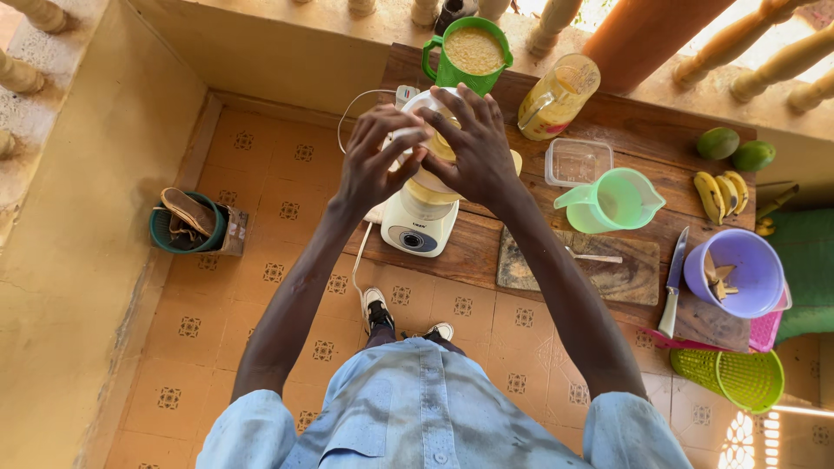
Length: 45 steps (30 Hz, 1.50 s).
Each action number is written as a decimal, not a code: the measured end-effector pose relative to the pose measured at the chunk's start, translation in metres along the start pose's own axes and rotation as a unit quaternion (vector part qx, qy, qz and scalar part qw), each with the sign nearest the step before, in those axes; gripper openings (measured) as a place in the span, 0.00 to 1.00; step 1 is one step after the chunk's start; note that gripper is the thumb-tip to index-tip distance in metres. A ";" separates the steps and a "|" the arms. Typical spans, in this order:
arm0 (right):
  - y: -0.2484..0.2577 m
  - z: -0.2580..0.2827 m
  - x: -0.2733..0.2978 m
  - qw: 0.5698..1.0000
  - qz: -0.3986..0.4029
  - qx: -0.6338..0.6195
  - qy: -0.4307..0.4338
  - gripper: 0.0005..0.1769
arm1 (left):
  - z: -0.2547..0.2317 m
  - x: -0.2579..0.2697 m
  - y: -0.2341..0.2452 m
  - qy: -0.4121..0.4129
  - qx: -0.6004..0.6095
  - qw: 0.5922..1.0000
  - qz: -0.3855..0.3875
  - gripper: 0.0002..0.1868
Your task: The person adds chopped banana pieces to a blender jar, pours in water, secures the lid, and blends the mixture. They then add more liquid from a pitcher and blend again, stirring briefly with a spoon between blends.
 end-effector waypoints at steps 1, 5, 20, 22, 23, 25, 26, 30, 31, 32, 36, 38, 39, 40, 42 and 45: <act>0.002 0.000 -0.001 1.000 0.000 0.003 0.001 0.34 | -0.001 0.000 -0.006 0.004 0.014 1.000 0.001 0.08; 0.006 0.004 -0.002 1.000 -0.007 0.000 0.001 0.35 | 0.000 0.009 -0.014 0.020 0.014 0.999 -0.030 0.06; 0.007 0.003 -0.003 0.999 -0.015 -0.040 -0.012 0.34 | -0.007 0.020 -0.018 0.058 0.031 0.996 -0.051 0.16; 0.006 0.003 -0.002 0.999 -0.017 -0.041 -0.015 0.33 | -0.007 0.022 -0.018 0.072 0.037 0.995 -0.050 0.16; 0.006 0.003 -0.002 0.999 -0.019 -0.041 -0.014 0.33 | -0.007 0.025 -0.018 0.079 0.040 0.995 -0.049 0.16; 0.005 0.004 -0.002 0.999 -0.020 -0.043 -0.016 0.34 | -0.006 0.029 -0.018 0.078 0.065 0.994 -0.039 0.16; 0.005 0.004 -0.002 0.999 -0.020 -0.045 -0.019 0.35 | -0.005 0.032 -0.017 0.078 0.076 0.993 -0.035 0.16; 0.007 0.004 -0.003 0.999 -0.007 -0.045 -0.025 0.35 | -0.001 0.043 -0.015 0.066 0.115 0.991 -0.020 0.14; 0.007 0.004 -0.003 0.999 -0.008 -0.046 -0.024 0.34 | 0.001 0.046 -0.015 0.070 0.119 0.990 -0.019 0.12; 0.007 0.004 -0.002 0.999 -0.008 -0.048 -0.023 0.34 | 0.002 0.049 -0.015 0.074 0.123 0.989 -0.018 0.11; 0.008 0.006 -0.003 0.998 -0.021 -0.057 -0.016 0.31 | 0.009 0.056 -0.012 0.059 0.115 0.992 0.001 0.10; 0.010 0.009 -0.001 0.996 -0.052 -0.072 -0.008 0.27 | 0.012 0.056 -0.012 0.055 0.111 0.992 0.002 0.10; 0.012 0.010 -0.002 0.995 -0.069 -0.077 -0.003 0.25 | 0.013 0.055 -0.012 0.049 0.114 0.992 0.003 0.10; 0.014 0.011 -0.003 0.994 -0.076 -0.083 -0.015 0.23 | 0.015 0.054 -0.012 0.044 0.116 0.992 0.005 0.10; 0.015 0.016 0.000 0.991 -0.087 -0.098 -0.040 0.22 | 0.016 0.055 -0.010 0.037 0.119 0.992 0.010 0.11; 0.016 0.022 0.003 0.988 -0.122 -0.092 -0.025 0.18 | 0.019 0.057 -0.008 0.028 0.119 0.992 0.014 0.10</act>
Point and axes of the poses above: each hand's wrist, its own x-axis away from the middle knuckle, its own y-axis out of the back of the hand, z = x × y, the point moved 1 cm from there along -x, towards the middle knuckle, and after that the axes turned 1 degree about x, right-handed, at the moved point
